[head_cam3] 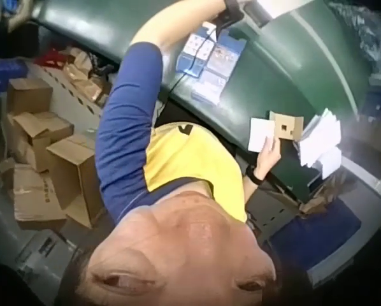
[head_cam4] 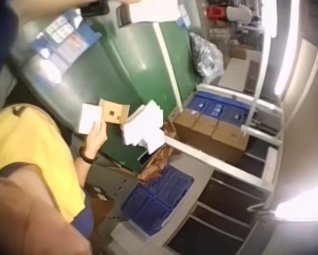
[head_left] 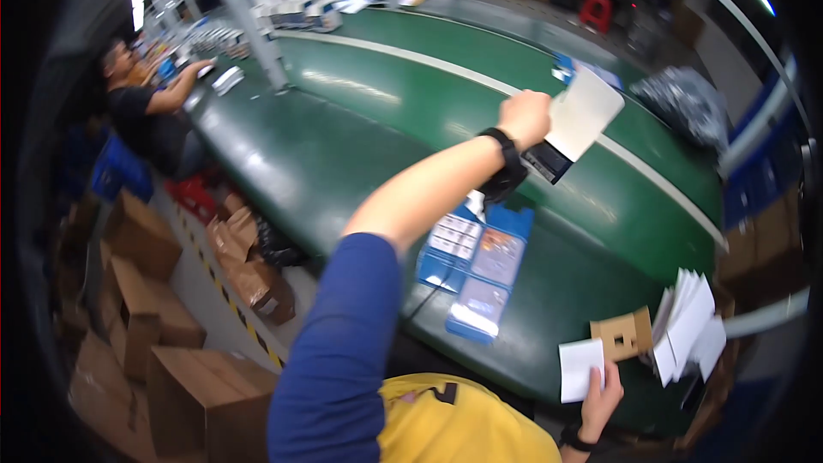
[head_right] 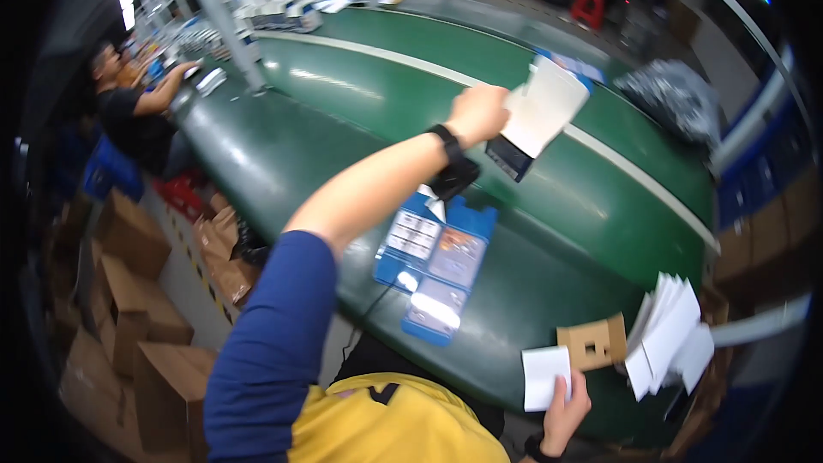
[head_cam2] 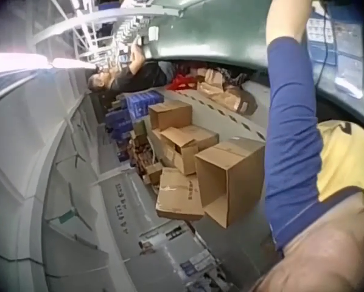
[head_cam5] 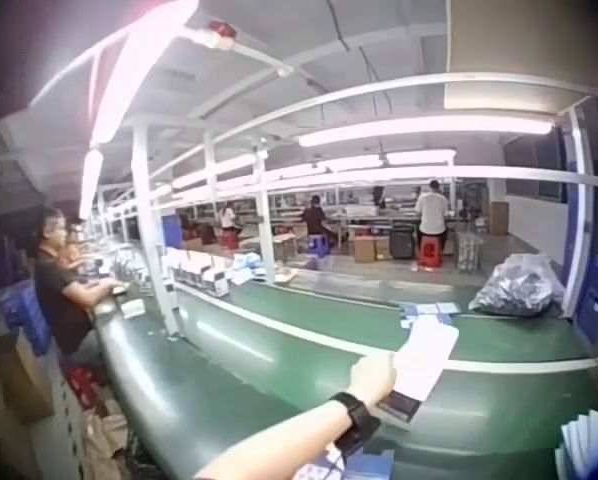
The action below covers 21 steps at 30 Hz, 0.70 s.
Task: The person folds blue and white boxes, inserts white paper leaflets and brown cardboard pieces into them, and places the boxes on a conveyor belt. After clearing the workspace, they gather discarded box flats from the floor and stack them on the table.
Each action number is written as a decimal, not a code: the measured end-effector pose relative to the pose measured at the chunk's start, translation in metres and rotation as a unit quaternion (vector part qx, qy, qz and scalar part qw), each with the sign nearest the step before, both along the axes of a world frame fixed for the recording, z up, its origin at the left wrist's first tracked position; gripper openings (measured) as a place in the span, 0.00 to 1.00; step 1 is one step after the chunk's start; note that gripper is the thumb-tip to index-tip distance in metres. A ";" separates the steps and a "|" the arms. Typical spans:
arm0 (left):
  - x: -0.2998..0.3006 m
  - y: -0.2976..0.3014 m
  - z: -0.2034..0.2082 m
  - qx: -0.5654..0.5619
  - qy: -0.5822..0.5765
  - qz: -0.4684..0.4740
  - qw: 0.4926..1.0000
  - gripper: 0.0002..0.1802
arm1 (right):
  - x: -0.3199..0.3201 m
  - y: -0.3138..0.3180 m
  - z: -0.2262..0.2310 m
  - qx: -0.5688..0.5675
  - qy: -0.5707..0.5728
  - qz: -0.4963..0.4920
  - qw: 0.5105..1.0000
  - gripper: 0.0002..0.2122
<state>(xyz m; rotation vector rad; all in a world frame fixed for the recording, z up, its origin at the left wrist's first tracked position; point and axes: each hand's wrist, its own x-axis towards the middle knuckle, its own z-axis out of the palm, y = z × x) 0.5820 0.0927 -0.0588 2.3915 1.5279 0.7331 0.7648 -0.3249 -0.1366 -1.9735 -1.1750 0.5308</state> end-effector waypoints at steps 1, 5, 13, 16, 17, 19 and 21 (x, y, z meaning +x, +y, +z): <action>-0.003 0.022 -0.010 0.000 0.014 0.029 0.999 0.09 | 0.004 -0.001 -0.002 -0.009 -0.001 0.004 1.000 0.09; -0.027 0.075 -0.060 -0.050 -0.003 0.103 0.993 0.10 | 0.005 0.012 0.030 -0.048 0.103 -0.064 0.991 0.11; -0.053 0.042 -0.039 -0.004 -0.064 0.090 0.994 0.33 | 0.009 0.067 0.015 0.168 0.177 -0.058 0.968 0.19; -0.086 0.006 -0.027 0.021 -0.004 -0.055 0.998 0.23 | 0.011 0.062 0.011 0.181 0.228 -0.067 0.954 0.22; -0.093 -0.012 -0.025 0.018 -0.001 -0.120 0.993 0.20 | 0.006 0.061 0.014 0.202 0.238 -0.094 0.945 0.23; -0.104 -0.053 -0.011 -0.133 0.071 -0.179 0.972 0.20 | 0.001 0.059 0.017 0.225 0.236 -0.146 0.934 0.23; -0.104 -0.087 -0.017 -0.136 0.103 -0.288 0.942 0.20 | 0.004 0.049 0.013 0.293 0.292 -0.161 0.896 0.22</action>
